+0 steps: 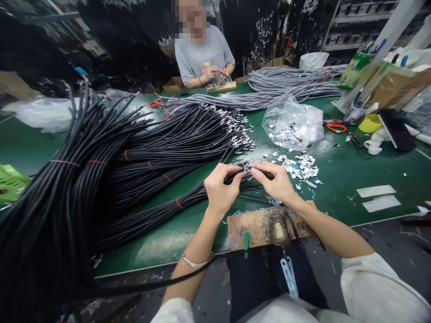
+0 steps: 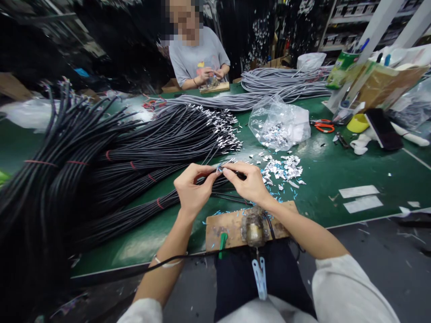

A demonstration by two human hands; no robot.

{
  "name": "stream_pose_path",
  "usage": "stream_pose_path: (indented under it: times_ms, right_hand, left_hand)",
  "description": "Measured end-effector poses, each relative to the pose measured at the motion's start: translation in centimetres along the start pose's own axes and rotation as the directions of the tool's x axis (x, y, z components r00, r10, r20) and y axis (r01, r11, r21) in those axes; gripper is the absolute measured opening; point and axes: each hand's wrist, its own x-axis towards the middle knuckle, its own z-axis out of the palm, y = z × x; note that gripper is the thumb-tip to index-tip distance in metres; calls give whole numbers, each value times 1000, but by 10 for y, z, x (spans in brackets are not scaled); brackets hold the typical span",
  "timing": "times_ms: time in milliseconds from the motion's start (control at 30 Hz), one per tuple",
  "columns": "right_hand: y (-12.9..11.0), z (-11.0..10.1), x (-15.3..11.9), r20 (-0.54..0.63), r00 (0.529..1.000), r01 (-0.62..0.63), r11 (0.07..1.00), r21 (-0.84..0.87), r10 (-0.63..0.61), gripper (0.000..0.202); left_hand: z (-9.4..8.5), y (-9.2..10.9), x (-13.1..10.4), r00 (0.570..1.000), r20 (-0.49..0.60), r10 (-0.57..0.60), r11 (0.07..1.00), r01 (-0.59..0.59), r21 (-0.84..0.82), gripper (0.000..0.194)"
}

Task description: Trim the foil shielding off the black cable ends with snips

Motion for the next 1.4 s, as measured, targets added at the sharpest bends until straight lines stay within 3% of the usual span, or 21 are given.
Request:
stream_pose_path:
  times_ms: [233, 400, 500, 600, 667, 800, 900, 1000, 1067, 1133, 1200, 1267, 1333, 1400]
  right_hand:
    - [3, 2, 0, -20, 1000, -11, 1000, 8, 11, 21]
    - [1, 1, -2, -56, 998, 22, 991, -130, -30, 23]
    - [-1, 0, -2, -48, 998, 40, 985, -165, -48, 22]
    - [-1, -1, -2, -14, 998, 55, 989, -138, -58, 21]
    - [0, -1, -1, -15, 999, 46, 993, -111, -48, 21]
    - [4, -2, 2, -105, 995, -6, 999, -35, 2, 23]
    - [4, -4, 3, -78, 997, -26, 999, -48, 23, 20]
    - [5, -4, 5, -50, 996, -71, 997, -7, 71, 23]
    - [8, -2, 6, 23, 979, -205, 966, 160, 204, 30]
    - [12, 2, 7, 180, 922, -386, 859, 336, 344, 36]
    - [14, 5, 8, 296, 881, -465, 787, 405, 369, 38]
    - [15, 6, 8, 241, 933, -340, 877, 338, 268, 33]
    - [13, 4, 7, 83, 994, -77, 994, 81, 70, 21]
    - [11, 2, 4, -19, 992, 114, 961, -253, -123, 7]
  left_hand:
    - [0, -1, 0, 1000, 18, -6, 1000, 6, 8, 4]
    - [-1, -5, -1, 981, 136, -139, 985, 151, -86, 12]
    - [-2, -6, 2, 935, 250, -252, 931, 305, -200, 21]
    - [-3, -6, 6, 857, 398, -328, 806, 473, -355, 30]
    - [-3, -7, 7, 827, 438, -353, 743, 532, -405, 31]
    - [0, -7, 5, 877, 339, -342, 824, 453, -339, 23]
    - [2, -5, 2, 918, 306, -253, 911, 332, -243, 16]
    - [3, -5, 1, 932, 304, -197, 944, 263, -197, 13]
    - [5, -7, 2, 937, 305, -172, 950, 239, -201, 11]
    - [6, -12, 4, 944, 299, -140, 949, 214, -233, 9]
    - [7, -15, 5, 947, 298, -120, 941, 204, -269, 8]
    - [8, -17, 6, 936, 329, -126, 940, 219, -262, 10]
    - [8, -15, 6, 903, 401, -155, 939, 261, -225, 19]
    - [8, -12, 6, 855, 479, -198, 924, 326, -200, 31]
